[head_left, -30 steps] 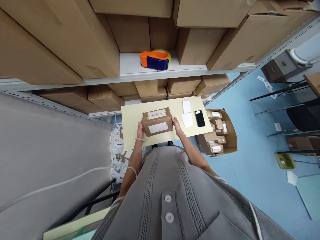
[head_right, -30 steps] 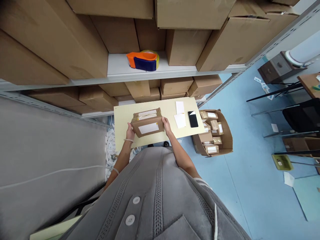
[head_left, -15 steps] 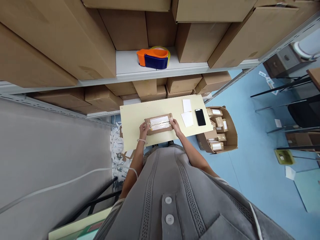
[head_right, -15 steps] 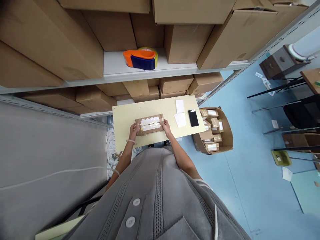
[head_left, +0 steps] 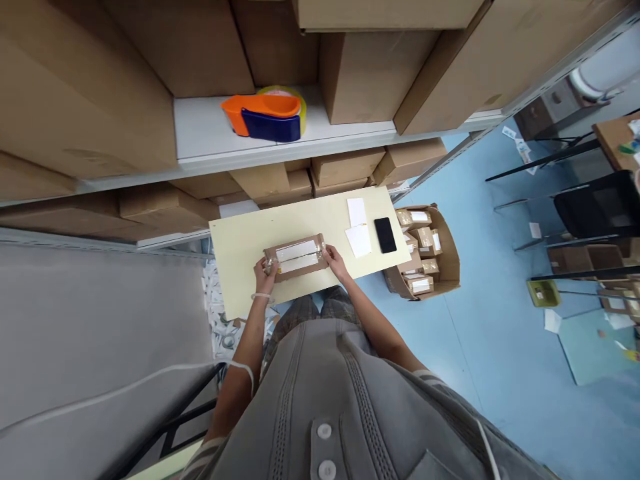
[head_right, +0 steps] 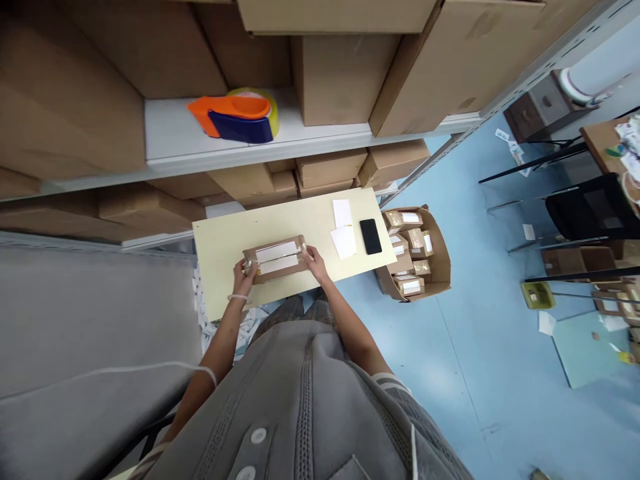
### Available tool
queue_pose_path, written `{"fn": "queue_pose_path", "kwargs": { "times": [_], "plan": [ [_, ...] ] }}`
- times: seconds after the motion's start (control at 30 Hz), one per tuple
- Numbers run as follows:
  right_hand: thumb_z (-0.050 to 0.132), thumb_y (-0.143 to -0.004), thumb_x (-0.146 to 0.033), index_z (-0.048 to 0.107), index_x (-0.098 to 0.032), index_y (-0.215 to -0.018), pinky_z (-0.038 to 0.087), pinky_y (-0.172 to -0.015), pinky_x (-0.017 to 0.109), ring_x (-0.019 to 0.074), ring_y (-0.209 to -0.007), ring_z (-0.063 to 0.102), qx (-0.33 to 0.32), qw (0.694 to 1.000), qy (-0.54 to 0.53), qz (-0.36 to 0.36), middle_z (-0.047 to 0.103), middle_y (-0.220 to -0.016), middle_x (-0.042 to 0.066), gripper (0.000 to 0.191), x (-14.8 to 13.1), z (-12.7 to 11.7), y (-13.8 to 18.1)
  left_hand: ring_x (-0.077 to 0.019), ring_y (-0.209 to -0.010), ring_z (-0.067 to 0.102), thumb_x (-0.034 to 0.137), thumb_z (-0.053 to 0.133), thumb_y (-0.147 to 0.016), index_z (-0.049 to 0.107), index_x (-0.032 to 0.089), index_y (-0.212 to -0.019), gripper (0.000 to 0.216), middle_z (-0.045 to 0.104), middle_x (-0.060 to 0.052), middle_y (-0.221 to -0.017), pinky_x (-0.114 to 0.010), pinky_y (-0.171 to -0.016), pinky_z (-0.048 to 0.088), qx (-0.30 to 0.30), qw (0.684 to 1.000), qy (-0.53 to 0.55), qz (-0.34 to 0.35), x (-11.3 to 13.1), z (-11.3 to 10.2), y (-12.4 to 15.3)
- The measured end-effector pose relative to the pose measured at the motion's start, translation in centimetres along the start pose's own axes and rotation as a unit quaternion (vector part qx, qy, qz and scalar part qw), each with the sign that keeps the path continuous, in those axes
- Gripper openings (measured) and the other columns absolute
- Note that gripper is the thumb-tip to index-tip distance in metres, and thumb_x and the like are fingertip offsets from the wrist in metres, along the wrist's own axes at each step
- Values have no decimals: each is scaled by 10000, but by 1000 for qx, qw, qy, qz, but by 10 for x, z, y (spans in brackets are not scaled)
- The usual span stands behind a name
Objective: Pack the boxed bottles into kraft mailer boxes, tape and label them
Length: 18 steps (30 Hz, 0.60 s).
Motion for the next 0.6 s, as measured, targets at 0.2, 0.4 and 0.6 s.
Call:
{"fn": "queue_pose_path", "kwargs": {
  "times": [0.2, 0.4, 0.6],
  "plan": [
    [574, -852, -413, 490, -180, -1279, 356, -1058, 437, 288, -1245, 494, 127, 959, 253, 17, 543, -1329, 152, 493, 27, -72, -30, -242, -1111, 566, 332, 735, -676, 542, 206, -1128, 507, 564, -57, -1094, -408, -1043, 436, 18, 999, -39, -30, -7, -3, -7],
    [651, -799, -269, 380, -127, -1383, 278, -1083, 479, 339, -1334, 367, 147, 921, 358, 35, 412, -1433, 230, 659, 46, -98, -65, -189, -1000, 613, 352, 722, -658, 560, 212, -1077, 471, 608, -15, -1011, -368, -985, 476, 51, 997, -41, -50, -10, -3, -6],
    [679, -806, -302, 350, -151, -1429, 266, -1060, 525, 373, -1304, 351, 164, 923, 348, 17, 432, -1384, 231, 720, 58, -90, -76, -174, -955, 625, 366, 728, -664, 569, 235, -997, 392, 628, 2, -977, -368, -974, 483, 63, 996, -31, -54, -3, 1, 3]
  ]
}}
Point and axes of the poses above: each hand's wrist, its own y-axis away from the middle knuckle, its own z-axis out of the palm, x = y × z, the point moved 1 cm from there along -y, towards the middle knuckle
